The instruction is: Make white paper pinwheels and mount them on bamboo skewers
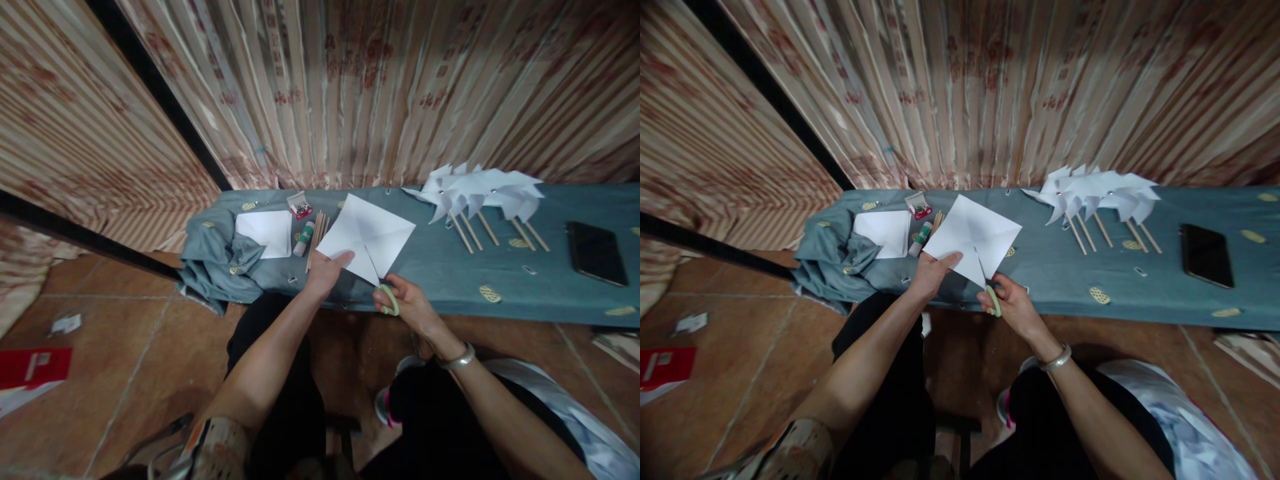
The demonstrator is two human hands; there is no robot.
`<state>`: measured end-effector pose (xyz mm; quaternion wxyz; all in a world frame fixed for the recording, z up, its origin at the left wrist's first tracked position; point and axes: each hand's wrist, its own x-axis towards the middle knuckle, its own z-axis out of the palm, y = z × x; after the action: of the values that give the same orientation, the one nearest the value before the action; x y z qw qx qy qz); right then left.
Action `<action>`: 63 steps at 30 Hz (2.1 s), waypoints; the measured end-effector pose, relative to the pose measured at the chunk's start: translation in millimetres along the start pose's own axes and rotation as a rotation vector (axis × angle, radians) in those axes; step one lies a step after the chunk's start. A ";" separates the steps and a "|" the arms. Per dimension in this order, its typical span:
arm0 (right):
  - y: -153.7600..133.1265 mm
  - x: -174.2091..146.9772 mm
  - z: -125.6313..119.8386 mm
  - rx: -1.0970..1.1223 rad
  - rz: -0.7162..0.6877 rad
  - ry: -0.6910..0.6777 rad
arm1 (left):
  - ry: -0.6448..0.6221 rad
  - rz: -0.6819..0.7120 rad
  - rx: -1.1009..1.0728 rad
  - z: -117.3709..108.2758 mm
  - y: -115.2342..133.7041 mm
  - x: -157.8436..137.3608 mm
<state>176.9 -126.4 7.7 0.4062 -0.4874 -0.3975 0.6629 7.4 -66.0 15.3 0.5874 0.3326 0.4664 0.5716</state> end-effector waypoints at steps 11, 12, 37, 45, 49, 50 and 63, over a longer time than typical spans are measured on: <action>1.4 -8.4 -1.6 -0.062 0.040 -0.085 | 0.027 0.000 -0.057 1.4 7.2 -0.8; 1.2 -10.5 -3.0 -0.077 0.040 -0.104 | 0.042 0.005 -0.064 0.8 9.3 -0.6; -63.6 -7.1 -58.9 -0.372 -0.433 0.504 | -0.209 0.114 0.303 3.8 6.8 -13.6; -65.9 2.5 -47.6 -0.298 -0.381 0.367 | -0.224 0.140 0.339 5.6 6.0 -12.3; -67.5 8.1 -45.3 -0.131 -0.377 0.447 | -0.195 0.092 0.154 9.2 8.7 -11.3; -68.1 10.2 -45.0 -0.056 -0.382 0.488 | -0.169 0.087 0.092 10.4 10.5 -11.8; -62.8 42.0 -5.6 0.392 -0.432 0.545 | -0.153 -0.201 -0.235 38.3 9.6 -40.9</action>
<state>183.6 -64.5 51.0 0.7122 -0.4640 -0.2345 0.4717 43.0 -99.5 44.2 0.7102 0.2560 0.3813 0.5335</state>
